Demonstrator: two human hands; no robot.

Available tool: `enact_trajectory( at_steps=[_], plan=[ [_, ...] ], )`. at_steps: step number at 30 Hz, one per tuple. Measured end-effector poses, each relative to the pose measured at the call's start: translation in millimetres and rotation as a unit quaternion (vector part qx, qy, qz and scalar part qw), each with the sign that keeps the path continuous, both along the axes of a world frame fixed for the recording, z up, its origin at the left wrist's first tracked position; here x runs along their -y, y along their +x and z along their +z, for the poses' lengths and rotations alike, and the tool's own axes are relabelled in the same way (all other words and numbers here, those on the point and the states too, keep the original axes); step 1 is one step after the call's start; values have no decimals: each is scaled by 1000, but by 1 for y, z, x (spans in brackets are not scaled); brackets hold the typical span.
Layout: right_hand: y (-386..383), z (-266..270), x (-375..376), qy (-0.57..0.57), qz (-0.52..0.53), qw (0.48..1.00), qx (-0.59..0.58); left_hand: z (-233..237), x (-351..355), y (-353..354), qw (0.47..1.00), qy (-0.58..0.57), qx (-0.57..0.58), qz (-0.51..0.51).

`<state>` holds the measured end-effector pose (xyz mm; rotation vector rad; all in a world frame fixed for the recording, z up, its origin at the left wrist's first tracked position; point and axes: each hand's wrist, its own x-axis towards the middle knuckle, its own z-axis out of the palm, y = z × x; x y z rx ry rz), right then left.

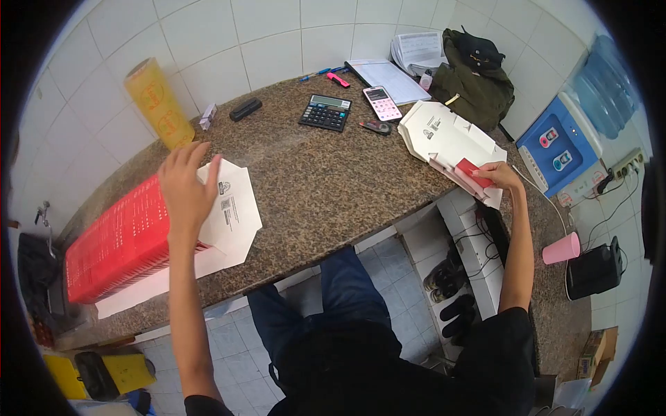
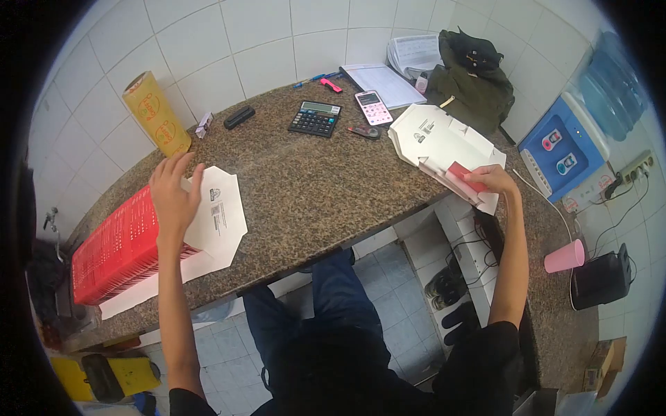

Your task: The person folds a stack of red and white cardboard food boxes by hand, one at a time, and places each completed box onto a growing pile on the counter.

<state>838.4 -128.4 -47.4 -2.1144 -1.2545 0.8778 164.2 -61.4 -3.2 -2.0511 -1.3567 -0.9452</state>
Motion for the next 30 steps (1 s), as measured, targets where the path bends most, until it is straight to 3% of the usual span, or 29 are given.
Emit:
enact_trajectory(
  at_steps=[1,4,6,8,10,12,14,18,19,22,23,25,26,27,28,30],
  plan=[
    [1,-4,-1,-10,-16,996,-83,1,3,12,1000,-4,13,-21],
    [2,-14,-8,-18,-71,997,-33,6,13,42,998,-17,18,-61],
    [14,-17,-15,139,-107,985,5,4,14,52,997,-13,18,-71],
    [31,-24,-27,350,-40,933,78,3,16,58,995,-10,14,-98],
    [23,4,-24,376,-26,911,168,4,19,63,994,-16,11,-108],
    [-5,34,-17,408,-78,893,175,8,26,74,989,-20,16,-143],
    [-67,75,3,475,-110,828,277,16,43,91,984,-32,20,-174],
    [-195,91,40,535,76,762,358,25,87,145,957,-31,34,-287],
    [-235,87,50,520,129,775,334,29,99,158,955,-18,13,-296],
    [-301,41,60,456,350,769,279,10,100,180,959,-102,-94,-247],
    [-317,27,61,427,383,780,250,2,94,172,940,-190,-131,-251],
    [-321,30,59,490,366,760,219,-13,78,150,821,-490,42,-290],
    [-321,34,57,548,347,737,189,-19,76,138,802,-522,83,-277],
    [-312,38,61,562,276,755,195,-26,75,126,781,-553,125,-263],
    [-308,30,63,564,280,753,192,-43,72,113,783,-551,128,-259],
    [-302,10,62,542,68,838,19,-77,70,97,557,-642,406,-336]
  ],
)
